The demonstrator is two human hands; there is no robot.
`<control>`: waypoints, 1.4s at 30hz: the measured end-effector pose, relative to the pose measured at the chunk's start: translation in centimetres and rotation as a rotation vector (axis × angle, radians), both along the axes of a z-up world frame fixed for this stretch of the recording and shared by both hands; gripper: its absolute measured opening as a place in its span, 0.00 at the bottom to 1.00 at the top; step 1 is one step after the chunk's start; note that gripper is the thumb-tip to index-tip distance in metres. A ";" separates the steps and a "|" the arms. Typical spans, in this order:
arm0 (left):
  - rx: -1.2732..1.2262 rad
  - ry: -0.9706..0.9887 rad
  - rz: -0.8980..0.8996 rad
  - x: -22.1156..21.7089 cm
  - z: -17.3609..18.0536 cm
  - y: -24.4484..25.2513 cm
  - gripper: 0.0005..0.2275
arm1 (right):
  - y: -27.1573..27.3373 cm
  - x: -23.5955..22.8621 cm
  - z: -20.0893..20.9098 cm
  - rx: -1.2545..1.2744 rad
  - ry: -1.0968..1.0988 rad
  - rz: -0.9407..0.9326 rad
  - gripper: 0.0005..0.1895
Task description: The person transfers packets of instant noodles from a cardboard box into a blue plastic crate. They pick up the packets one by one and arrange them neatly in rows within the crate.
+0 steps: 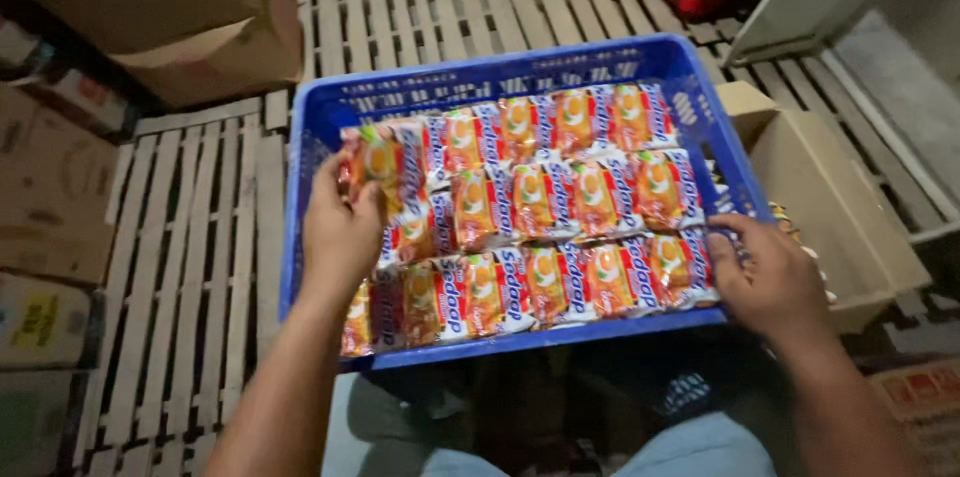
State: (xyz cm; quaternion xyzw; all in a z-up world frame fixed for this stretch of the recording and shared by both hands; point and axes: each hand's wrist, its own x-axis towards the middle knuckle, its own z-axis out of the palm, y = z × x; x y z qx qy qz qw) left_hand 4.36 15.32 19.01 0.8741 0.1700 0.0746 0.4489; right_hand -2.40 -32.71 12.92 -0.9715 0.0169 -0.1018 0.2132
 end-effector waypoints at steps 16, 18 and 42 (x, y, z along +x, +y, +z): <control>1.101 0.051 -0.160 11.8 -8.3 4.4 0.24 | -0.2 0.5 0.3 -0.141 0.296 -0.135 0.18; 1.133 -0.091 -0.114 11.8 -9.6 4.9 0.13 | -0.5 0.5 0.2 -0.144 0.302 -0.130 0.18; 0.787 0.185 -0.452 11.4 -11.4 5.6 0.14 | -10.1 0.2 -12.7 0.185 -0.001 0.021 0.12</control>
